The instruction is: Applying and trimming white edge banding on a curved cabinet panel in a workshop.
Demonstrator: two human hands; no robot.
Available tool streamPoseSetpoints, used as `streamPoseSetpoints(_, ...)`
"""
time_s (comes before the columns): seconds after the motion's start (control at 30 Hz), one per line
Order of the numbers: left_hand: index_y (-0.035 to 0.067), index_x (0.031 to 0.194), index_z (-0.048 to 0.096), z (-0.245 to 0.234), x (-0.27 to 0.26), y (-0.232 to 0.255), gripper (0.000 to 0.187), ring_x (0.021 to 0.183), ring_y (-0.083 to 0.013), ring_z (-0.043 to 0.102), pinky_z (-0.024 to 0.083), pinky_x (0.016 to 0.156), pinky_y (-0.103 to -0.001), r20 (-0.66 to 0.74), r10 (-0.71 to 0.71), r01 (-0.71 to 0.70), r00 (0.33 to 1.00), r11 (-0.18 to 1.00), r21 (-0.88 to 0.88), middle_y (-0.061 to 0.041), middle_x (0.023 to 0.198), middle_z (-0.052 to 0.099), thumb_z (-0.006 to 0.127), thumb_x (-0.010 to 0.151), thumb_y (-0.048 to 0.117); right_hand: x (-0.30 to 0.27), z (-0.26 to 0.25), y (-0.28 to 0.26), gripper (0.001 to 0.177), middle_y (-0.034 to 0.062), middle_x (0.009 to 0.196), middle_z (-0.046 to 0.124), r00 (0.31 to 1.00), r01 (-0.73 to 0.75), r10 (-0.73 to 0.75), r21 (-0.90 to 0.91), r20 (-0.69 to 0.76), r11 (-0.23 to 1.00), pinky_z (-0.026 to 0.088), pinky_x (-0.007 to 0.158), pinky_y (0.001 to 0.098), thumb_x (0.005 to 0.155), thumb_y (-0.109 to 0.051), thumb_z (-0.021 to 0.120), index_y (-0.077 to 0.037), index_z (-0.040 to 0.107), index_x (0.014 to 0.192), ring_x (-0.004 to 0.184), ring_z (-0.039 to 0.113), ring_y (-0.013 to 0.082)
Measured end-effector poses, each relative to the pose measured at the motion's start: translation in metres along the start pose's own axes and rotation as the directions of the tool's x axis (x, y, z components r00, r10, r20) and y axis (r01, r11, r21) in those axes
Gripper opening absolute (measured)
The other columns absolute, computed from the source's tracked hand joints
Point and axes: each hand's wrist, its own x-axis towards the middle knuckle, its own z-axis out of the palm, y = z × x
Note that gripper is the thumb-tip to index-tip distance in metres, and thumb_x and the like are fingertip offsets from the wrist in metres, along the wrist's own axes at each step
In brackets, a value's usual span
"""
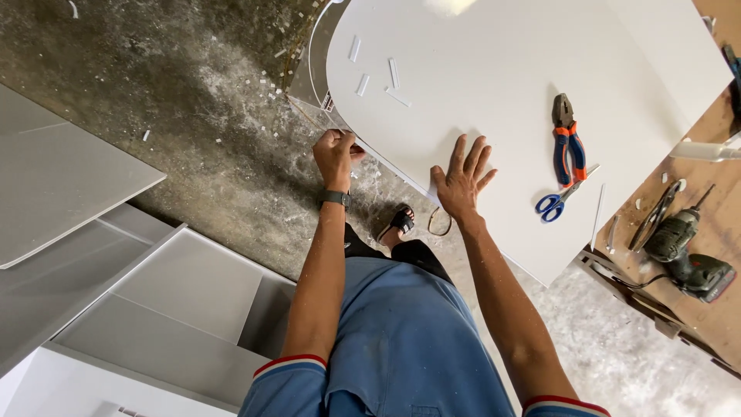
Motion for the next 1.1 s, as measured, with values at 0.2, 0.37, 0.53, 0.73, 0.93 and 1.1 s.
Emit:
streamPoseSetpoints(0.2,-0.009,0.088,0.067,-0.005,0.005,0.007,0.019,0.062,-0.0262,0.076,0.069,0.052,-0.035,0.063,-0.107,0.108,0.992,0.994,0.001,-0.021,0.077,0.072,0.068,0.080,0.008,0.000,0.002,0.000,0.091,0.0134,0.172,-0.021,0.999,0.031,-0.031,0.008,-0.011,0.999,-0.019,0.118,0.0698,0.102,-0.060,0.050,-0.025,-0.001,0.168,0.156,-0.027,0.0347)
streamPoseSetpoints(0.37,-0.007,0.086,0.066,-0.007,-0.001,0.012,0.018,0.059,-0.0230,0.073,0.068,0.049,-0.033,0.142,-0.035,0.044,0.989,0.997,-0.058,-0.017,0.079,0.071,0.063,0.086,0.010,0.002,0.003,0.002,0.092,0.0150,0.172,-0.022,0.999,0.033,-0.033,-0.002,0.014,0.999,-0.018,0.117,0.0708,0.102,-0.059,0.051,-0.024,-0.002,0.168,0.155,-0.028,0.0361)
streamPoseSetpoints(0.53,-0.007,0.090,0.065,-0.010,0.007,-0.017,0.016,0.057,-0.0237,0.071,0.067,0.050,-0.034,0.160,0.034,-0.016,0.987,0.993,-0.114,-0.019,0.079,0.071,0.063,0.088,0.008,-0.001,0.000,-0.001,0.093,0.0145,0.172,-0.023,1.000,0.017,-0.017,0.007,0.022,1.000,-0.018,0.117,0.0708,0.102,-0.058,0.052,-0.025,-0.003,0.168,0.156,-0.028,0.0360)
streamPoseSetpoints(0.73,-0.005,0.098,0.066,-0.009,0.000,0.001,0.015,0.069,-0.0250,0.077,0.070,0.056,-0.035,0.148,-0.079,0.080,0.986,0.997,0.000,-0.018,0.090,0.073,0.066,0.091,0.008,0.000,0.000,0.003,0.095,0.0139,0.172,-0.025,0.999,0.021,-0.021,0.012,0.038,1.000,-0.019,0.117,0.0702,0.101,-0.060,0.053,-0.025,-0.003,0.169,0.155,-0.029,0.0356)
streamPoseSetpoints(0.93,-0.001,0.109,0.064,-0.012,-0.007,-0.016,0.025,0.089,-0.0240,0.076,0.072,0.074,-0.039,0.195,-0.033,0.062,0.980,0.988,-0.143,-0.016,0.100,0.072,0.072,0.088,0.010,0.002,0.000,0.006,0.104,0.0134,0.171,-0.027,0.998,0.026,-0.029,0.038,0.064,0.999,-0.022,0.117,0.0703,0.094,-0.072,0.051,-0.025,-0.004,0.168,0.153,-0.032,0.0338)
streamPoseSetpoints(1.1,-0.001,0.105,0.065,-0.009,-0.001,-0.028,0.024,0.087,-0.0242,0.075,0.072,0.072,-0.042,0.168,-0.046,0.082,0.985,0.973,-0.214,-0.017,0.099,0.072,0.076,0.086,0.006,0.004,0.007,0.012,0.107,0.0131,0.171,-0.028,0.998,0.030,-0.032,0.042,0.063,0.999,-0.023,0.116,0.0708,0.091,-0.079,0.046,-0.025,-0.004,0.169,0.153,-0.034,0.0337)
